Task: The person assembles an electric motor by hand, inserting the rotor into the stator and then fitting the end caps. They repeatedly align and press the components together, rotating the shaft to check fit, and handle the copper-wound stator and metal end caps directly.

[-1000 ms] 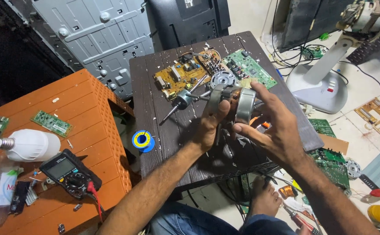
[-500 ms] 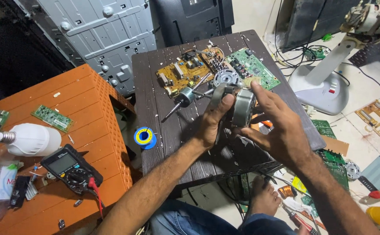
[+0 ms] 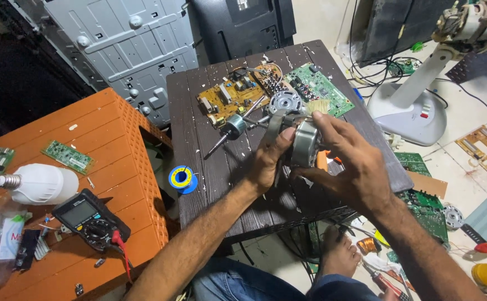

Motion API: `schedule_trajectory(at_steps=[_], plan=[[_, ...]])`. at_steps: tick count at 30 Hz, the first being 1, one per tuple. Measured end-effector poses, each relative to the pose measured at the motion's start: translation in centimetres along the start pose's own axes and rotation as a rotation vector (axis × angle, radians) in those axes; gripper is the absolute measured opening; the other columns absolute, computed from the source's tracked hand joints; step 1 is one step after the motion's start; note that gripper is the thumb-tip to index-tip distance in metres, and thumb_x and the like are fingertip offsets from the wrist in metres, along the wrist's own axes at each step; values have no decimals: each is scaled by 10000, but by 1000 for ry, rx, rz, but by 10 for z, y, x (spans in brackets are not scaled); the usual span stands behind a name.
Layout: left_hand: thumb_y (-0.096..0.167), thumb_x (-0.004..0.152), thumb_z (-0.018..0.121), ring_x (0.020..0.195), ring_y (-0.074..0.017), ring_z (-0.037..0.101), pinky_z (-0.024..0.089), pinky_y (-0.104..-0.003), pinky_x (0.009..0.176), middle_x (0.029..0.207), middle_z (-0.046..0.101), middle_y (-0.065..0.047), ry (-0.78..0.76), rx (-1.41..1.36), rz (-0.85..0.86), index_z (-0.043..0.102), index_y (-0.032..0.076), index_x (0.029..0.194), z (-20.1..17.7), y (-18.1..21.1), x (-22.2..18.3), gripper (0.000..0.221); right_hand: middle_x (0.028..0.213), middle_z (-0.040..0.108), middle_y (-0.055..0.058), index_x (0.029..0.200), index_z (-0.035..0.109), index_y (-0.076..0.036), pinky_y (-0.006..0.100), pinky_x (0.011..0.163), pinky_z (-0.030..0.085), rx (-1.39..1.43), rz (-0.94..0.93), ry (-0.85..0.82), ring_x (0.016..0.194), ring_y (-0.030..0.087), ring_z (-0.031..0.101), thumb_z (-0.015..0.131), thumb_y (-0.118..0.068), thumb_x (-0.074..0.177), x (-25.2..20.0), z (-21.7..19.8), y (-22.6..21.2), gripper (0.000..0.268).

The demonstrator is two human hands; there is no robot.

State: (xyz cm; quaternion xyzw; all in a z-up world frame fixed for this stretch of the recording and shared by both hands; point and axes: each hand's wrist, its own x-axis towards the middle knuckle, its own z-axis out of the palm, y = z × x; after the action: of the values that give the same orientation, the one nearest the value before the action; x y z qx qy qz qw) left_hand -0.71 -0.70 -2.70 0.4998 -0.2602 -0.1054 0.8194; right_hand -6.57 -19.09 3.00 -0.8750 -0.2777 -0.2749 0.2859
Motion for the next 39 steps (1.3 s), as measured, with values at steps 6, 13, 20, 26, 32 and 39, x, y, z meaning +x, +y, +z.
schedule_trajectory(at_steps=[6, 13, 20, 26, 32, 39], plan=[[505, 979, 568, 1063, -181, 601, 568, -341, 835, 1341, 552, -107, -29, -37, 6, 294, 170, 1565, 10, 11, -3, 728, 1334, 594, 237, 1527, 439, -55, 335, 800, 619, 73, 67, -25, 975, 238, 676, 838, -371, 773, 4, -12, -13, 911], [407, 1001, 575, 954, -153, 624, 588, -297, 755, 1294, 580, -99, -18, -24, 82, 311, 144, 1575, 6, 6, -1, 684, 1297, 656, 258, 1532, 424, -48, 293, 633, 623, 92, 70, 36, 915, 240, 688, 871, -370, 732, 4, -4, -7, 972], [629, 968, 627, 816, -92, 583, 542, -227, 625, 1077, 579, -27, -50, 13, 226, 430, 108, 1448, 9, 5, 3, 736, 1258, 668, 260, 1563, 404, -57, 340, 662, 628, -111, 9, 13, 861, 247, 688, 766, -522, 836, 5, -5, -12, 935], [652, 999, 577, 1154, -209, 553, 496, -542, 1030, 1258, 560, -52, -96, 76, 226, 372, 170, 1511, 6, 1, 4, 733, 1280, 647, 251, 1546, 413, -45, 311, 689, 616, 37, 62, 20, 899, 224, 679, 836, -417, 771, 4, -5, -16, 958], [634, 954, 620, 902, -148, 609, 591, -296, 680, 1253, 587, -103, -78, -77, 79, 272, 218, 1587, 3, 1, 2, 833, 1341, 619, 277, 1523, 437, -19, 364, 805, 626, -5, -5, 19, 1010, 277, 678, 811, -399, 818, 3, -2, -12, 885], [844, 835, 369, 1090, -206, 602, 551, -388, 748, 1557, 394, -167, -146, -66, -26, 145, 212, 1608, 10, 24, -6, 1023, 1354, 599, 286, 1544, 388, -21, 418, 896, 625, 34, -3, 64, 1079, 309, 663, 783, -386, 850, -3, 0, -11, 877]])
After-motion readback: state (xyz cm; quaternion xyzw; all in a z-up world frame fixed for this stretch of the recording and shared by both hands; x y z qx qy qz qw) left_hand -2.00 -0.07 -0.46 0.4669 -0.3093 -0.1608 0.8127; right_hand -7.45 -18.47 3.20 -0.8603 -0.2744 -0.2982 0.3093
